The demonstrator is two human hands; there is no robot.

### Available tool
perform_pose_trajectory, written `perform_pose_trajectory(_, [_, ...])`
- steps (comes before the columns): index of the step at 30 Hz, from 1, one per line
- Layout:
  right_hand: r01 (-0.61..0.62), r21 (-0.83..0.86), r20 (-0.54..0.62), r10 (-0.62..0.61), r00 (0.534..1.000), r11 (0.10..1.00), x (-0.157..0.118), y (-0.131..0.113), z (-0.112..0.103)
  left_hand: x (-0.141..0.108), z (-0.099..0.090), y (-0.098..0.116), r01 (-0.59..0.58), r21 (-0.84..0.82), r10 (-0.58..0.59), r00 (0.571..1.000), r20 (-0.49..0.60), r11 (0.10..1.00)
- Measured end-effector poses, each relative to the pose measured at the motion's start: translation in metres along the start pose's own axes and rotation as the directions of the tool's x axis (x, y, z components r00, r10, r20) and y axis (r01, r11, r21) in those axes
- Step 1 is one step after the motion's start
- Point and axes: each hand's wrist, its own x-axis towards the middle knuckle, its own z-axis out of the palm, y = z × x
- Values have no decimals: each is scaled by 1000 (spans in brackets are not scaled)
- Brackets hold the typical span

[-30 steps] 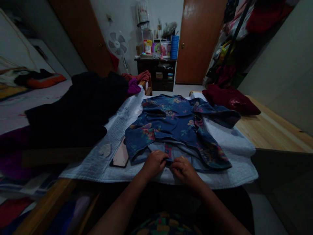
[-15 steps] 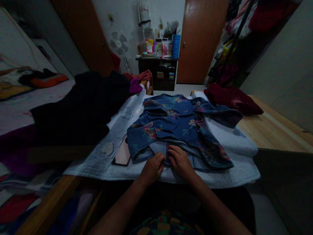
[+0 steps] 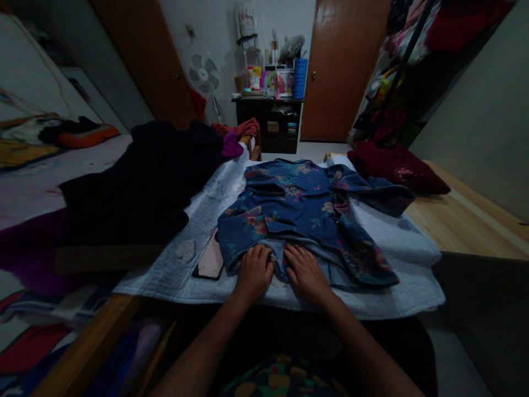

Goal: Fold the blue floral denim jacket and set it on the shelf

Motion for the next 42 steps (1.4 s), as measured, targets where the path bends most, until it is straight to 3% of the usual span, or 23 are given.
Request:
perform_pose_trajectory(6, [5,15,-9,-5,1000,1000,0,2,2,5,4,-5,3,-79,-2,1000,18,997])
perform_pose_trajectory(13, [4,23,-24,-3,1000,1000,-1,1,0,12,-1,-4,19,-261,-36,998,-58,965])
perform_pose_trajectory(19, [10,47,-10,-10,1000,999,-1,2,0,10,-8,-13,-148,-306,176,982,64,940])
perform_pose_trajectory(24, [13,58,-42,-11,999,998,-1,4,2,4,-10,-29,-129,-226,144,988,53,965])
perform_pose_trajectory(27, [17,73,-40,-15,999,997,0,5,0,2,-13,-34,-109,-183,135,982,134,977])
perform_pose_trajectory(35, [-42,67,-59,46,997,997,18,-2,-14,7,-15,-29,-133,-46,140,964,228,990])
perform_pose_trajectory(42, [-108,-24,-163,103,981,994,19,-10,-3,5,-19,-22,-86,67,71,976,206,994])
